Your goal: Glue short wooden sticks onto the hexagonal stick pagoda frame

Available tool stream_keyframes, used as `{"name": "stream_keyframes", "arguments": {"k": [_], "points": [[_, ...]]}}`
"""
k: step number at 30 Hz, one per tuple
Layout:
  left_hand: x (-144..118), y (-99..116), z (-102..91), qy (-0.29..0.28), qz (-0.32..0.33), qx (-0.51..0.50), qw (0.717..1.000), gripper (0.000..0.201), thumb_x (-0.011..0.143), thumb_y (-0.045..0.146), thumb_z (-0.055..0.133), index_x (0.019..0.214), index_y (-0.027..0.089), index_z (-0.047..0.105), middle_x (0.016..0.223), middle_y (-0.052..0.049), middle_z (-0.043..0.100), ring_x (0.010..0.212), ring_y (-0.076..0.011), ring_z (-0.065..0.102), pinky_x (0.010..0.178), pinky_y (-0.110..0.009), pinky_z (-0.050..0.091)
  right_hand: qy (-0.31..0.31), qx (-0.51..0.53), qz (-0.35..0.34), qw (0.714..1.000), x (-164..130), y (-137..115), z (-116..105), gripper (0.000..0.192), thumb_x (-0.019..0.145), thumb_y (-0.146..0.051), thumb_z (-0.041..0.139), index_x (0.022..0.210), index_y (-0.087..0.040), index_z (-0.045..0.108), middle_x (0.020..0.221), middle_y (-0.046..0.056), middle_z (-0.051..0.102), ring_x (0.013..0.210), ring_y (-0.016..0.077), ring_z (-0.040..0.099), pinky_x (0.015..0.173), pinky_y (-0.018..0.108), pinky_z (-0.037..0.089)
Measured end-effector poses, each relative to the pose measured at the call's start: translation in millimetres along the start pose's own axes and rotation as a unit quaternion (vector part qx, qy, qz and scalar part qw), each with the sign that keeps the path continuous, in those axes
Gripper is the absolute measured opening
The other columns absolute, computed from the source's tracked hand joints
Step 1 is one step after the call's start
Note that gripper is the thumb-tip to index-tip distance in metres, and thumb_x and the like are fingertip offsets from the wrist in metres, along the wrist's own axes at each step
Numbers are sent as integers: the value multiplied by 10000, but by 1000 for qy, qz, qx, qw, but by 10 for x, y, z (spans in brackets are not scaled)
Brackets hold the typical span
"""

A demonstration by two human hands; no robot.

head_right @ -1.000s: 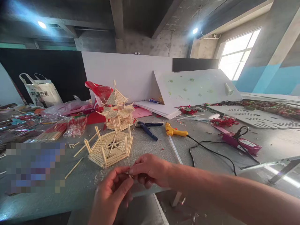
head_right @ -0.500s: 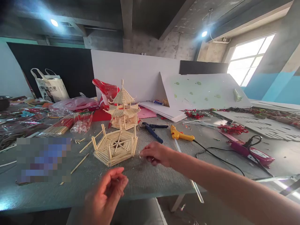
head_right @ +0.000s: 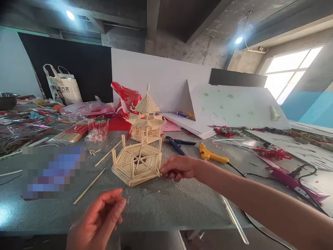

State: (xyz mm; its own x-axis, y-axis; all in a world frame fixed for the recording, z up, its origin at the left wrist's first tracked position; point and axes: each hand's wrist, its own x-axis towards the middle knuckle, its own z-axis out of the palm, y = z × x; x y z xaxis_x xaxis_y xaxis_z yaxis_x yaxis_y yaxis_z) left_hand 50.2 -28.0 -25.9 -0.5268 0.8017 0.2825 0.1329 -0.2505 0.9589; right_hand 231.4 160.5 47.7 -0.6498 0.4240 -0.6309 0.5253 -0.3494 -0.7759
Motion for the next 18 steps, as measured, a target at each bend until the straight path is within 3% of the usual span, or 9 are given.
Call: {"name": "stream_keyframes", "arguments": {"k": [18], "points": [[5, 15, -7, 2, 26, 15, 1000, 168, 724, 337, 635, 874, 261, 637, 640, 46, 661, 445, -79, 576, 461, -146, 484, -2, -10, 4, 1000, 34, -37, -3, 255, 619, -268, 719, 642, -110, 520, 550, -55, 467, 407, 2, 357, 306, 99, 183]]}}
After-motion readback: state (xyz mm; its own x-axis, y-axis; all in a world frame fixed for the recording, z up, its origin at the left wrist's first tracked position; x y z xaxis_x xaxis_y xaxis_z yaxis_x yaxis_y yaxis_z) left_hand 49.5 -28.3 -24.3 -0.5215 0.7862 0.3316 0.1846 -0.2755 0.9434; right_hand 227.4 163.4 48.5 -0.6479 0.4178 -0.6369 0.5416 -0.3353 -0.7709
